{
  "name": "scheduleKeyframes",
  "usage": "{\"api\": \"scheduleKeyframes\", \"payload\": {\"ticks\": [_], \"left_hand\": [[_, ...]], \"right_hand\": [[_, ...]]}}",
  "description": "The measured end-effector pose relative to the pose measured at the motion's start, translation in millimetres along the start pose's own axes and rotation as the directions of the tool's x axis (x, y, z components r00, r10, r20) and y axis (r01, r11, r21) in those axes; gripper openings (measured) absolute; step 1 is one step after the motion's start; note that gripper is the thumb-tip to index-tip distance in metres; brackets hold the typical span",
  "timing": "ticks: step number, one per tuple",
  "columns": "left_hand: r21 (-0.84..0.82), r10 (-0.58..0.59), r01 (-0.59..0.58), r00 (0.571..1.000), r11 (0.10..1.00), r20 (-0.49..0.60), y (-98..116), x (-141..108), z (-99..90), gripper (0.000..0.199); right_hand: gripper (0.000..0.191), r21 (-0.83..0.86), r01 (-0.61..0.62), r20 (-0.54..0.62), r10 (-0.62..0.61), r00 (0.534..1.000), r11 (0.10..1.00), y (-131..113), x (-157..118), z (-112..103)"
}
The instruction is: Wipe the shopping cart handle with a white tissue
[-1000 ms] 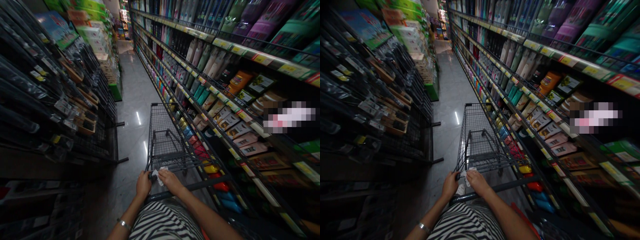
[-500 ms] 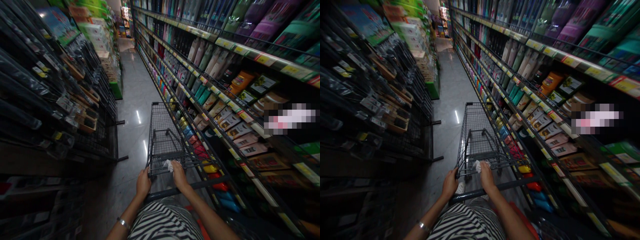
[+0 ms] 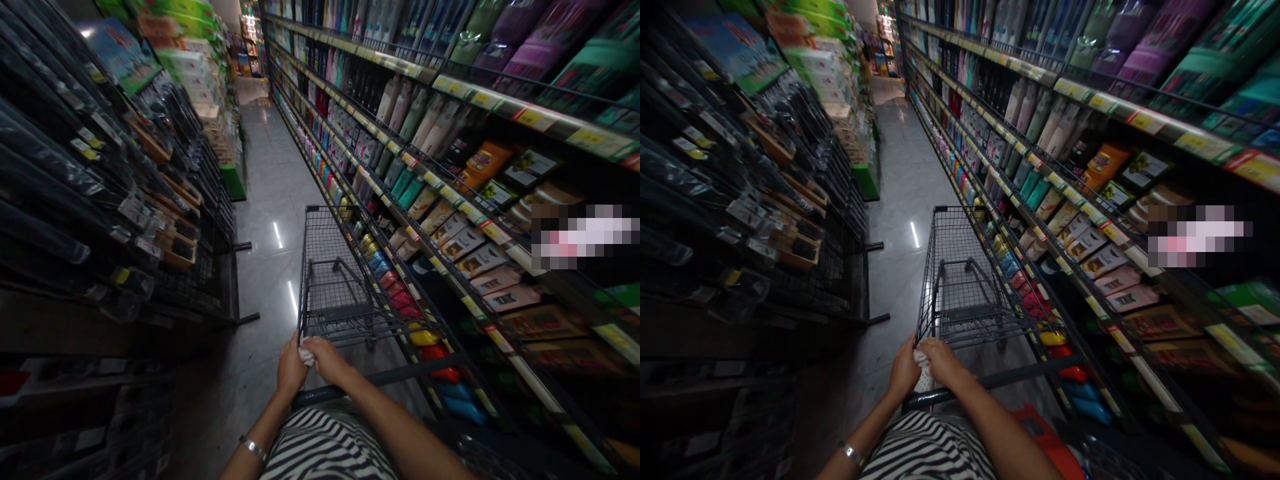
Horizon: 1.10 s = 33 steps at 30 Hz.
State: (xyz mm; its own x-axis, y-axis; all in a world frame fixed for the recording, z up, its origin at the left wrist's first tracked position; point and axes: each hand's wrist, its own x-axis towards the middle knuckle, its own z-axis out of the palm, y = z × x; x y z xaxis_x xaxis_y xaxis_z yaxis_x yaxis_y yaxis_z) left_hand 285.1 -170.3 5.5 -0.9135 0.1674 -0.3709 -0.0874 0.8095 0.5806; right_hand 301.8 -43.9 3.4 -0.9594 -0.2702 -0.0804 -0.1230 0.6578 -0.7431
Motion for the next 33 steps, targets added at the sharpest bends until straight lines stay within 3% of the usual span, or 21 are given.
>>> {"api": "scheduleKeyframes", "payload": {"ticks": [4,9,16,20,23,29,33], "left_hand": [[0.015,0.003,-0.004,0.999,1.0,0.046,-1.6,1.3,-1.7,0.067],[0.048,0.021,-0.025,0.996,0.999,0.084,-3.7,3.5,-5.1,0.065],[0.07,0.021,-0.026,0.996,0.997,0.083,-8.0,7.7,-9.9,0.064],[0.081,-0.009,0.004,0.998,0.997,0.064,-10.1,7.6,-12.2,0.067],[0.103,-0.041,0.035,0.998,0.994,0.052,-8.7,5.9,-15.8,0.065],[0.151,-0.095,0.088,0.995,0.985,0.041,-2.1,4.7,-22.8,0.061],[0.291,-0.117,0.104,0.993,0.951,0.029,-0.1,4.3,-28.1,0.062]], "right_hand": [[0.034,-0.181,0.1,0.041,-0.094,0.995,0.978,7.8,-24.3,-11.9],[0.024,-0.321,0.105,-0.026,-0.12,0.992,0.941,17.1,-42.4,-14.3],[0.025,-0.395,0.015,-0.148,-0.08,0.986,0.919,45.0,-73.1,-45.3],[0.027,-0.363,0.082,-0.081,-0.119,0.99,0.928,66.3,-91.4,-65.8],[0.032,-0.339,0.064,-0.056,-0.089,0.994,0.939,87.5,-109.4,-84.2],[0.044,-0.326,-0.098,-0.179,0.041,0.983,0.94,144.3,-156.7,-141.2],[0.047,-0.312,-0.135,-0.159,0.088,0.983,0.941,166.5,-170.8,-177.9]]}}
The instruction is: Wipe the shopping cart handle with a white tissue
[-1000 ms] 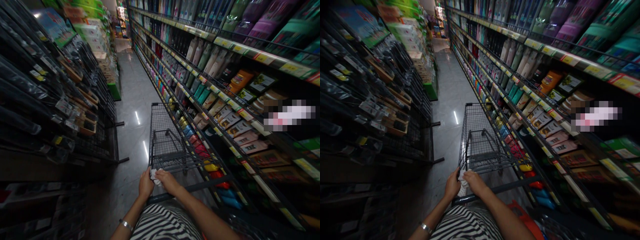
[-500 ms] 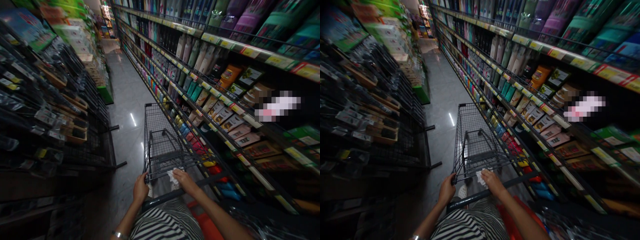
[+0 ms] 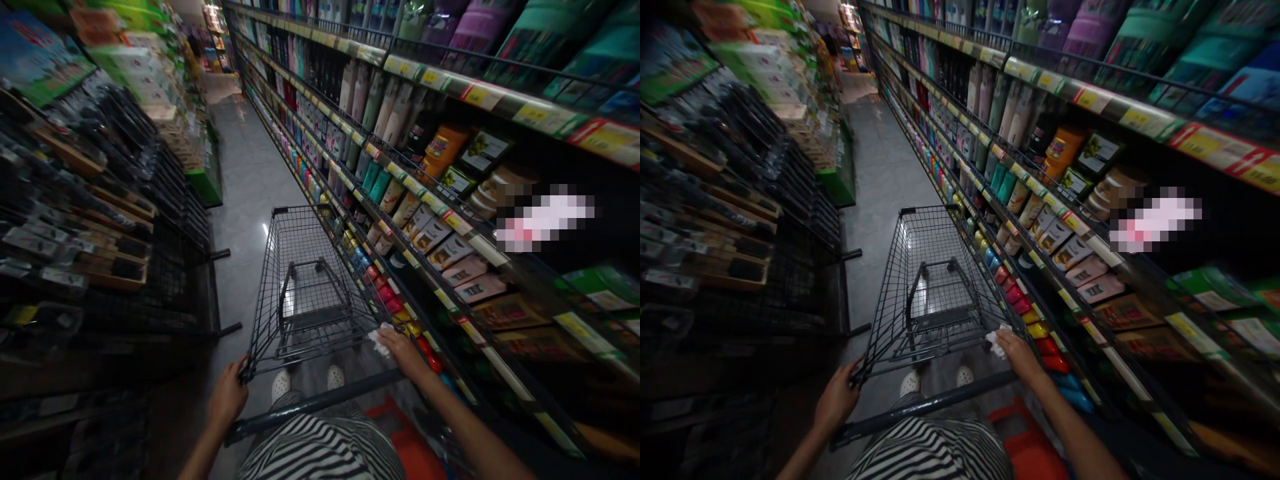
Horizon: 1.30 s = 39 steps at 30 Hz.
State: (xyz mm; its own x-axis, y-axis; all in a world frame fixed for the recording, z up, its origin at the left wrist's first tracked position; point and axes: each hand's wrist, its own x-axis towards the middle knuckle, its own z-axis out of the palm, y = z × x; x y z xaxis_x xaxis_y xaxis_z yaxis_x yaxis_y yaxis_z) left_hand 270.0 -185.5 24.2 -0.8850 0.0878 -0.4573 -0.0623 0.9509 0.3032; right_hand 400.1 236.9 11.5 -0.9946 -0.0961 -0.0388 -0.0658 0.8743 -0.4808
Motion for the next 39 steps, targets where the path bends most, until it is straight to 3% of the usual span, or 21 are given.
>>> {"api": "scheduleKeyframes", "payload": {"ticks": [3,5,7,9,12,14,17,24,28,31,35,39], "left_hand": [[0.193,-0.05,0.039,0.997,0.98,0.052,1.0,-0.8,-7.1,0.069],[0.328,-0.065,0.059,0.998,0.943,0.01,6.6,-1.7,-10.0,0.075],[0.376,0.028,-0.004,0.998,0.927,-0.058,19.5,-3.1,-7.9,0.078],[0.301,0.212,-0.188,0.976,0.935,-0.048,40.2,-4.6,0.7,0.075],[0.054,0.453,-0.457,0.889,0.888,0.067,76.4,-4.9,21.9,0.051],[-0.035,0.478,-0.477,0.87,0.878,0.121,95.1,-2.9,35.6,0.041],[-0.067,0.463,-0.458,0.874,0.886,0.146,107.9,3.3,47.3,0.037],[-0.09,0.446,-0.437,0.882,0.895,0.155,105.6,13.4,45.7,0.036],[-0.09,0.451,-0.442,0.879,0.892,0.153,104.9,11.6,46.2,0.036],[-0.09,0.469,-0.46,0.871,0.883,0.149,103.3,11.3,47.6,0.035],[-0.088,0.514,-0.506,0.846,0.858,0.142,92.6,12.0,45.6,0.033],[-0.053,0.519,-0.517,0.851,0.855,0.076,68.7,11.2,39.4,0.035]], "right_hand": [[0.052,0.035,-0.032,0.006,0.031,0.999,0.999,11.4,8.5,-14.8],[0.056,0.069,-0.089,-0.105,0.096,0.99,0.994,15.0,18.3,-19.3],[0.062,0.124,-0.155,-0.257,0.182,0.949,0.98,15.6,28.8,-18.4],[0.066,0.177,-0.199,-0.337,0.249,0.908,0.964,12.1,37.9,-11.5],[0.065,0.198,-0.258,-0.251,0.303,0.919,0.946,-0.9,46.2,6.5],[0.058,0.189,-0.284,-0.162,0.315,0.935,0.94,-11.6,48.4,18.6],[0.052,0.179,-0.302,-0.128,0.326,0.937,0.936,-23.2,49.3,29.3],[0.056,0.295,-0.25,-0.142,0.301,0.943,0.922,-54.5,62.8,36.1],[0.053,0.325,-0.174,0.043,0.169,0.985,0.93,-97.3,84.8,47.8],[0.05,0.343,-0.136,0.153,0.088,0.984,0.929,-113.0,97.7,49.9],[0.038,0.32,-0.136,0.263,0.049,0.963,0.938,-88.9,96.2,34.0],[0.03,0.246,-0.218,0.305,0.138,0.942,0.944,-49.3,82.0,11.1]]}}
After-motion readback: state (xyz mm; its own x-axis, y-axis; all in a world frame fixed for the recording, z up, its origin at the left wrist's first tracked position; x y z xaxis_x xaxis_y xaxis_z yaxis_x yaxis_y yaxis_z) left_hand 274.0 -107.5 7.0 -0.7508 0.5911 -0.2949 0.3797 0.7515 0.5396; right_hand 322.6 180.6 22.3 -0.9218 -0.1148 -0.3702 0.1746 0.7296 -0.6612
